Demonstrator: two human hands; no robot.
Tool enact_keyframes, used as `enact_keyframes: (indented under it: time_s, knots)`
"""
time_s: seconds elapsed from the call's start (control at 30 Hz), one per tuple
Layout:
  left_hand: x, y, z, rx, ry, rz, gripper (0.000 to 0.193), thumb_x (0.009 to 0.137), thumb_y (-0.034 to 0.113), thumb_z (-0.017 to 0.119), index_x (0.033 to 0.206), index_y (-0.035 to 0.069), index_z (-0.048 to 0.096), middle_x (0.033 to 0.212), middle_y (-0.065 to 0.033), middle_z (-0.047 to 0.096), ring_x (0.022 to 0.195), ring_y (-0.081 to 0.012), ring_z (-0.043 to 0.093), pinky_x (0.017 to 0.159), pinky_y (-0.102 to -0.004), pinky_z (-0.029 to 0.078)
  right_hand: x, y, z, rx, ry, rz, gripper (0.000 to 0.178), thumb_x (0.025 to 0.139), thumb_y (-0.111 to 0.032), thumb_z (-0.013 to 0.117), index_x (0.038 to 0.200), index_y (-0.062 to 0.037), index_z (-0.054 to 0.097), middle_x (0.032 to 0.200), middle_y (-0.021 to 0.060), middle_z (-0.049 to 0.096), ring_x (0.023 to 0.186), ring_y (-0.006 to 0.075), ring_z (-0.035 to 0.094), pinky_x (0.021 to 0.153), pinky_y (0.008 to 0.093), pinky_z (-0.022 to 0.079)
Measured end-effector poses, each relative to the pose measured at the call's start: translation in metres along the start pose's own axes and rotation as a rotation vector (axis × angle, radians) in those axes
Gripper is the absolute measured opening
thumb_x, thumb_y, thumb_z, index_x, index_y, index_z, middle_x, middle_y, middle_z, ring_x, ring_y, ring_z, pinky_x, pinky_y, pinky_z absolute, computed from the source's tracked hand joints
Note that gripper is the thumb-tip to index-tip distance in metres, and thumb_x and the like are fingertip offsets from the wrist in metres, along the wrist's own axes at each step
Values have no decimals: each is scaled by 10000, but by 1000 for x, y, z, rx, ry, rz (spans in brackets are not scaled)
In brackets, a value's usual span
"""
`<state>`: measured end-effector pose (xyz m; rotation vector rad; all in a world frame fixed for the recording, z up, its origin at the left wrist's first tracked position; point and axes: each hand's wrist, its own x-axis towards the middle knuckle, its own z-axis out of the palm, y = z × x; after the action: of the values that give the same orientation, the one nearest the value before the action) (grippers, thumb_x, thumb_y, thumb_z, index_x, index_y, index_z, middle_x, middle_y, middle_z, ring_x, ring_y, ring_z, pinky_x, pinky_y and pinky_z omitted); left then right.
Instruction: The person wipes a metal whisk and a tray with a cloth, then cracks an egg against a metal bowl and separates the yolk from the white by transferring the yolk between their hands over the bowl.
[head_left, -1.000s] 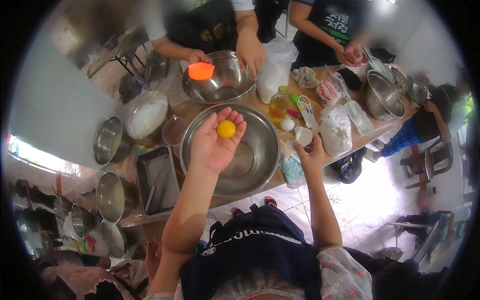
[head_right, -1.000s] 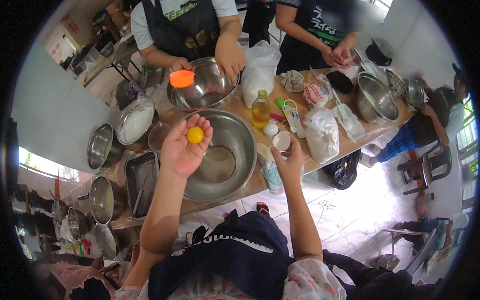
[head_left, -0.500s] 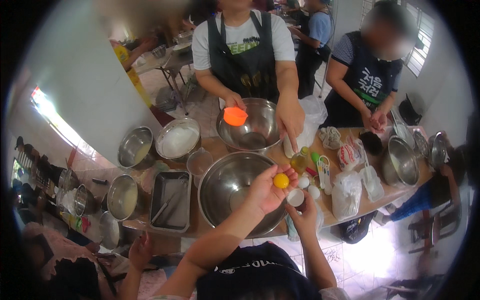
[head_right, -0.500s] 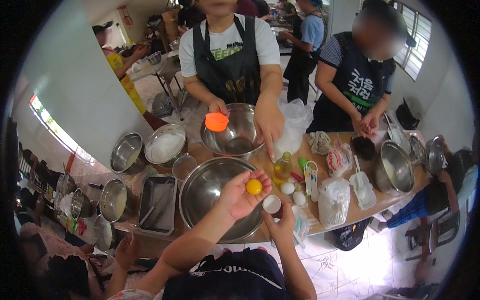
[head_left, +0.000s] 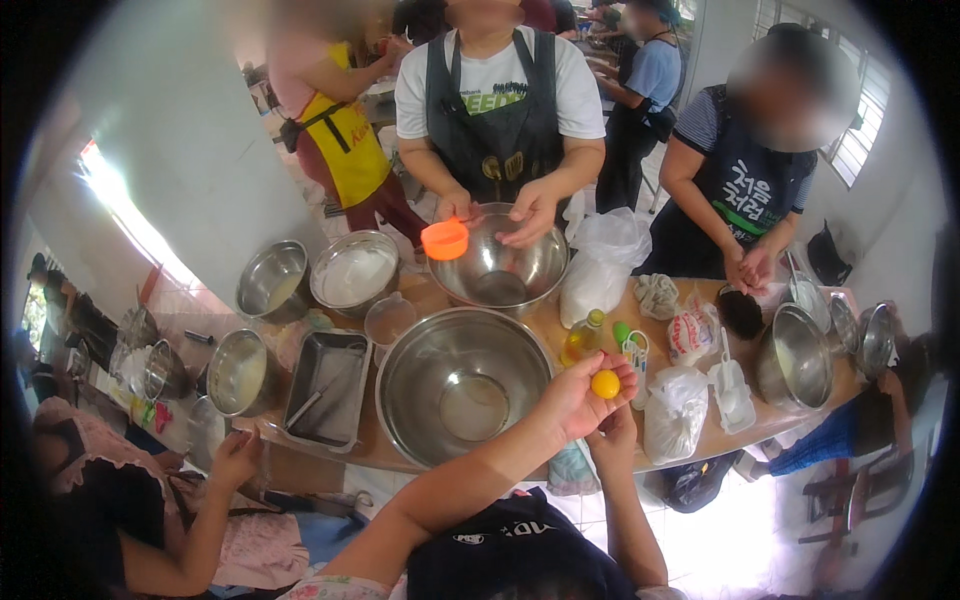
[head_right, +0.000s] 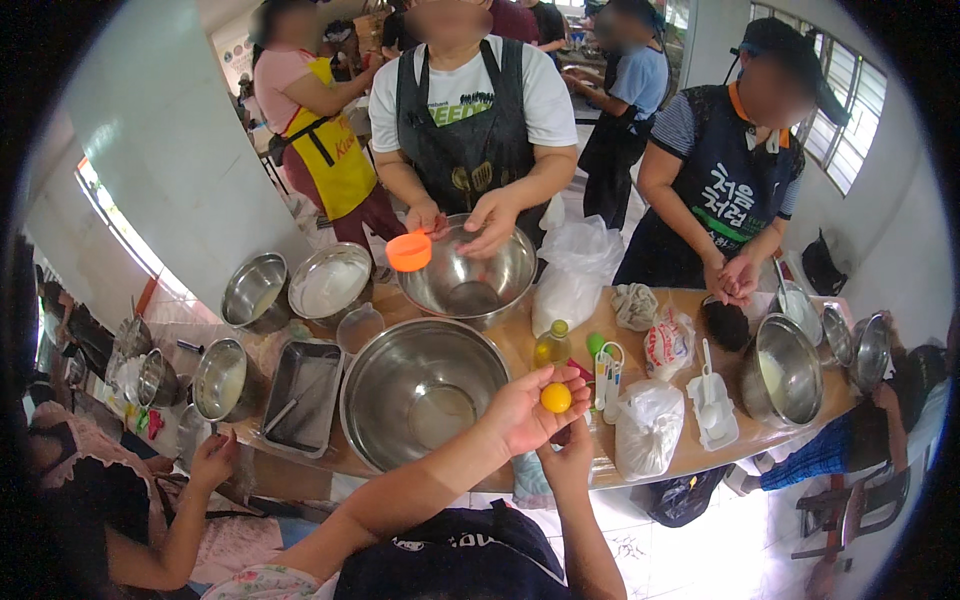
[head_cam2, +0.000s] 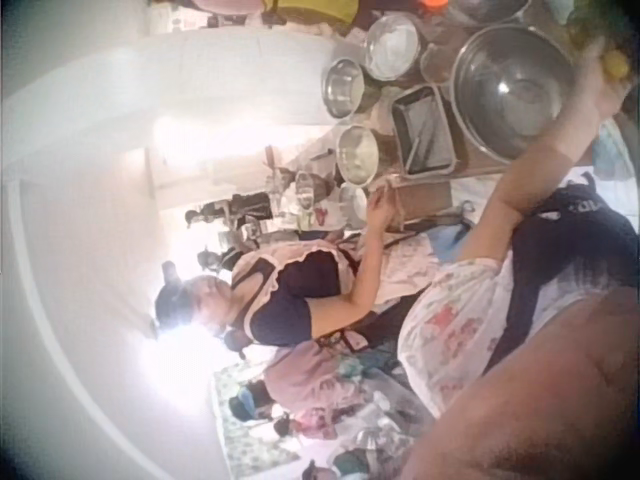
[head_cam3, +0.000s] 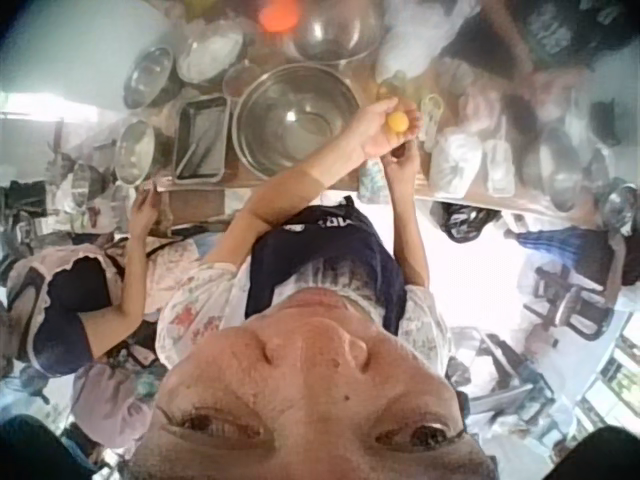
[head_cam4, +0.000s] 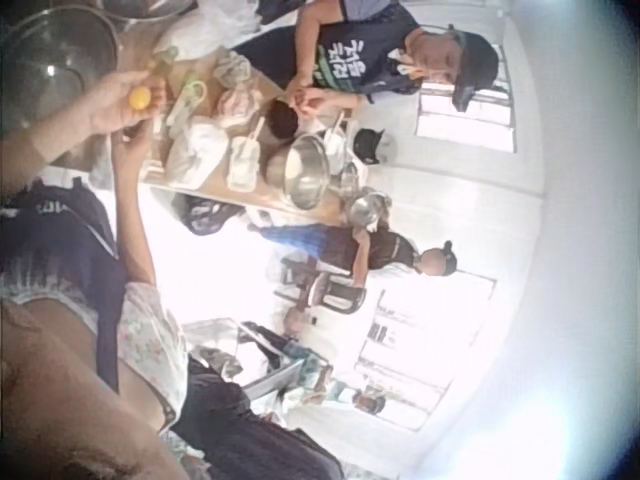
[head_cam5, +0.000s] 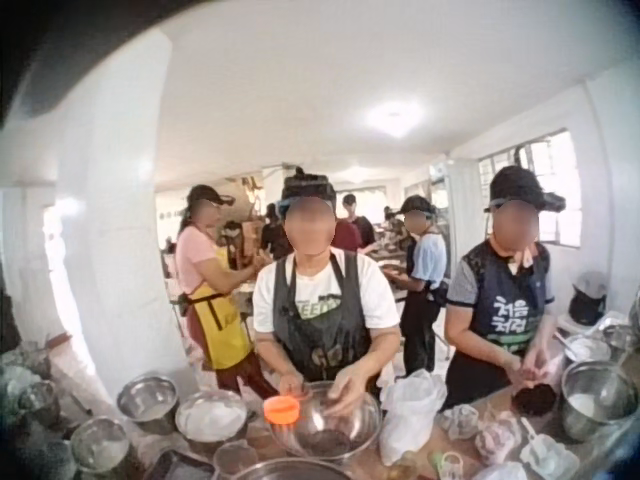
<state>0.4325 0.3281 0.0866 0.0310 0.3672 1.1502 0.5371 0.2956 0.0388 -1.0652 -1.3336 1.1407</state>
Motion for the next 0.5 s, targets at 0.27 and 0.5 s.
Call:
enact_keyframes:
  time_s: [0.27,0.5]
  knots:
    - [5,-8,3,24,18,11,315,923,248,376,997,-18,530,958,-141,573,924,-257,557,847,-395,459,9,3,-7,19,21,-34,478,653,-33,676,1087,1,477,924,91,585,766,141,593,651,254,480]
    - [6,-10,-3,29,-1,28,325,925,253,367,1009,-18,526,972,-139,568,929,-253,556,858,-392,456,10,8,-11,-92,-2,-53,474,665,-38,674,1094,3,475,923,92,586,753,143,595,643,255,481]
